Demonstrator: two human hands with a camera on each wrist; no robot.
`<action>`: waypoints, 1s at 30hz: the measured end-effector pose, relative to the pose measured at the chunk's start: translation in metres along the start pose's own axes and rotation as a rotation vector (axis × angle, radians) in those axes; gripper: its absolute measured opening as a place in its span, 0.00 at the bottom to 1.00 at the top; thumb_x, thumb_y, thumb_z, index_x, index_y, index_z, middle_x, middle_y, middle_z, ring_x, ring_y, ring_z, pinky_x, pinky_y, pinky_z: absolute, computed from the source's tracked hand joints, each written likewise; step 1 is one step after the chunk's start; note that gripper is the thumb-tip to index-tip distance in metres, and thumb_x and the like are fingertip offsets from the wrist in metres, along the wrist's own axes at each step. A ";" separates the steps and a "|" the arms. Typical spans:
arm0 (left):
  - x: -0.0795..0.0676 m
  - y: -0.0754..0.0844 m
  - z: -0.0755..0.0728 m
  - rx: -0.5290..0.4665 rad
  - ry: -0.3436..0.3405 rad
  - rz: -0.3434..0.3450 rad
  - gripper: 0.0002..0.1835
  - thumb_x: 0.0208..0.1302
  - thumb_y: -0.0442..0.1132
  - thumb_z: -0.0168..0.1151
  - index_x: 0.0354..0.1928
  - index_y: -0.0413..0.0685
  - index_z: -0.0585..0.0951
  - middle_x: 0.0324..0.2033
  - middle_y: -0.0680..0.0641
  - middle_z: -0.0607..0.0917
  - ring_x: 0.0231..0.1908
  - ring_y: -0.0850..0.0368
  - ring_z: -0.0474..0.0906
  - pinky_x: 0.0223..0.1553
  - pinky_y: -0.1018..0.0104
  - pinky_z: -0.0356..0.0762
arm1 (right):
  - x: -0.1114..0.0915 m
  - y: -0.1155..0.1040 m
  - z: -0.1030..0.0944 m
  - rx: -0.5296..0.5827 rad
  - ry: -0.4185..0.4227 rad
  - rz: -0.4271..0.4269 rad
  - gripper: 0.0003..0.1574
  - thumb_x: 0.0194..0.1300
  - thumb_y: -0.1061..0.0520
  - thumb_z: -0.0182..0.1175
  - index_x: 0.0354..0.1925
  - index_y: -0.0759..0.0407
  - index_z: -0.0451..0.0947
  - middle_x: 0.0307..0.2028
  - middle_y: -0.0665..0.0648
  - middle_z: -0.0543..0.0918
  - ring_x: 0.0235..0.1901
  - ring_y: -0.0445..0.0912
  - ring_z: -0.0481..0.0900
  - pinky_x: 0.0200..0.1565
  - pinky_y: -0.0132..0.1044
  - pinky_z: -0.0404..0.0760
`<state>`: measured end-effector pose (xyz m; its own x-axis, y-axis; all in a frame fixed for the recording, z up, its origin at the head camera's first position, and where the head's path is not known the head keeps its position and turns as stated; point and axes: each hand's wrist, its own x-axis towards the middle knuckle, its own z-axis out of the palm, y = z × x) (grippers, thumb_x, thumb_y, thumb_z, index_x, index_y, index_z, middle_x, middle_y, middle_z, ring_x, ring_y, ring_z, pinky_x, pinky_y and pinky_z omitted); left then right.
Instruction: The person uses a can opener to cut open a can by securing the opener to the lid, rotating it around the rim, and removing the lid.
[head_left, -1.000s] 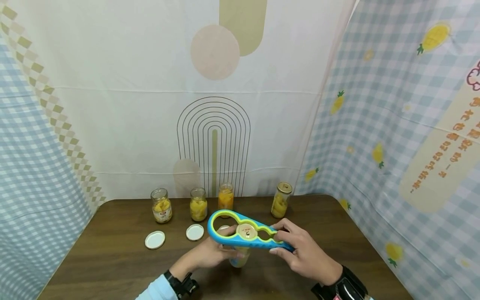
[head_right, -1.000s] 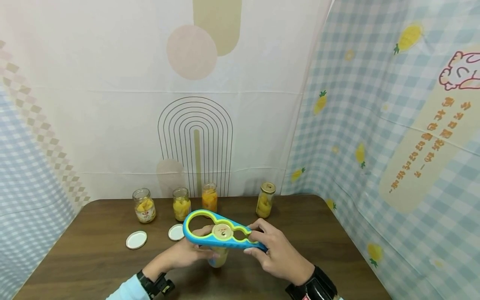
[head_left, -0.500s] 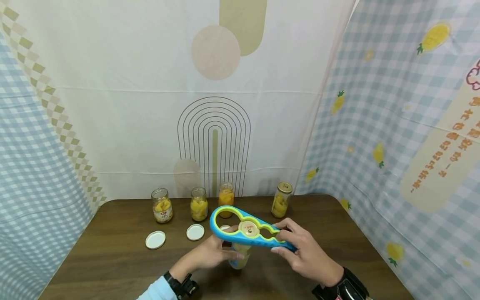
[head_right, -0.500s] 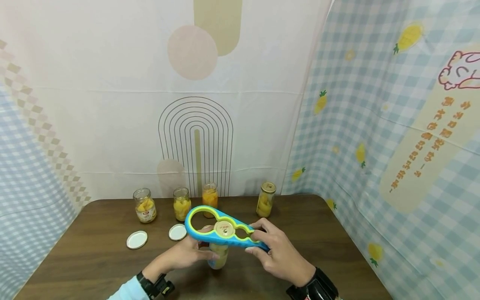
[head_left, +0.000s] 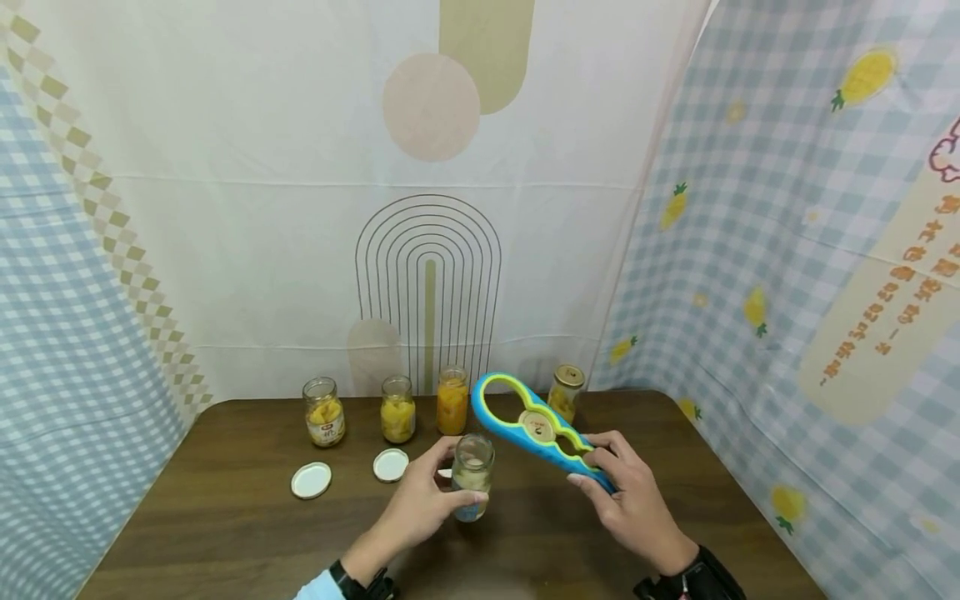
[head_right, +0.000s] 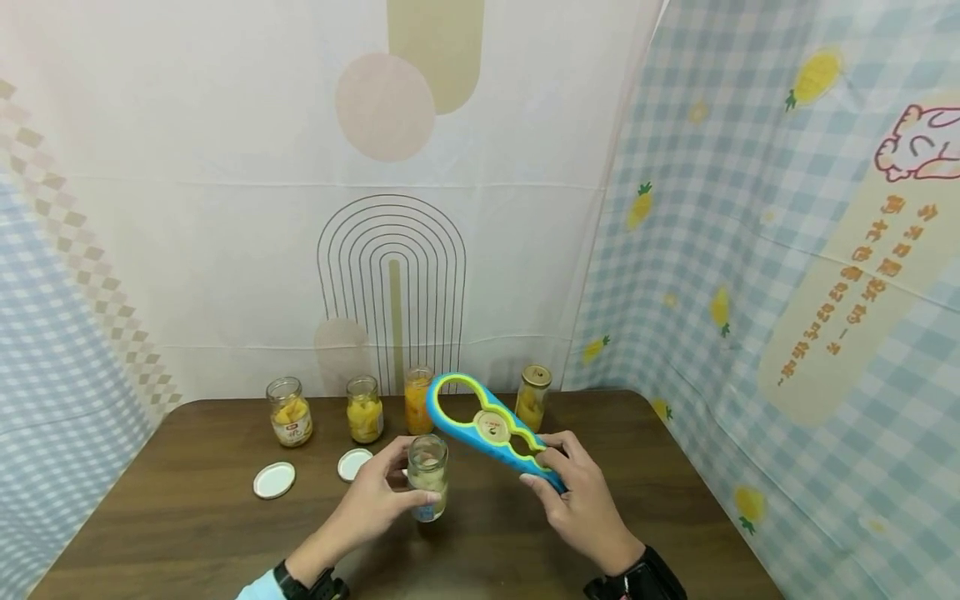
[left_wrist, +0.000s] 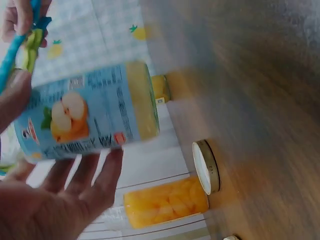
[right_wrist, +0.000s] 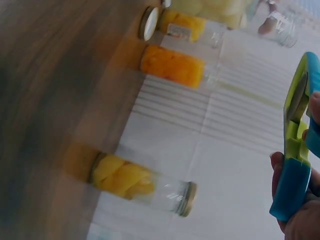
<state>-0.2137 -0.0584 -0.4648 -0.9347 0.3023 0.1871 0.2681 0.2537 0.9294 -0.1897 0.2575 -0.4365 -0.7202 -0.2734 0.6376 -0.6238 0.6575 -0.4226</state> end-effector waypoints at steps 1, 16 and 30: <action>-0.001 0.001 0.001 0.006 0.023 -0.005 0.33 0.60 0.49 0.82 0.67 0.65 0.78 0.57 0.52 0.88 0.57 0.50 0.84 0.49 0.67 0.85 | -0.001 0.003 0.000 -0.010 0.014 0.008 0.18 0.63 0.64 0.75 0.40 0.44 0.80 0.54 0.54 0.81 0.42 0.34 0.78 0.36 0.30 0.79; 0.011 0.004 0.016 0.003 0.125 -0.061 0.33 0.62 0.49 0.81 0.68 0.59 0.78 0.59 0.46 0.87 0.63 0.45 0.83 0.59 0.51 0.88 | -0.006 0.016 0.003 -0.073 0.117 0.084 0.17 0.62 0.65 0.76 0.39 0.48 0.80 0.54 0.57 0.81 0.42 0.35 0.77 0.37 0.31 0.78; 0.080 -0.006 0.050 0.098 0.144 -0.078 0.31 0.67 0.44 0.77 0.69 0.57 0.76 0.58 0.46 0.87 0.55 0.46 0.85 0.52 0.50 0.86 | -0.005 0.018 -0.008 -0.123 0.197 0.116 0.12 0.61 0.66 0.77 0.37 0.54 0.83 0.53 0.61 0.81 0.39 0.42 0.76 0.36 0.29 0.75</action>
<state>-0.2790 0.0101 -0.4715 -0.9755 0.1454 0.1653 0.2080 0.3616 0.9089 -0.1945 0.2763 -0.4418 -0.7044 -0.0573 0.7074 -0.4901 0.7602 -0.4264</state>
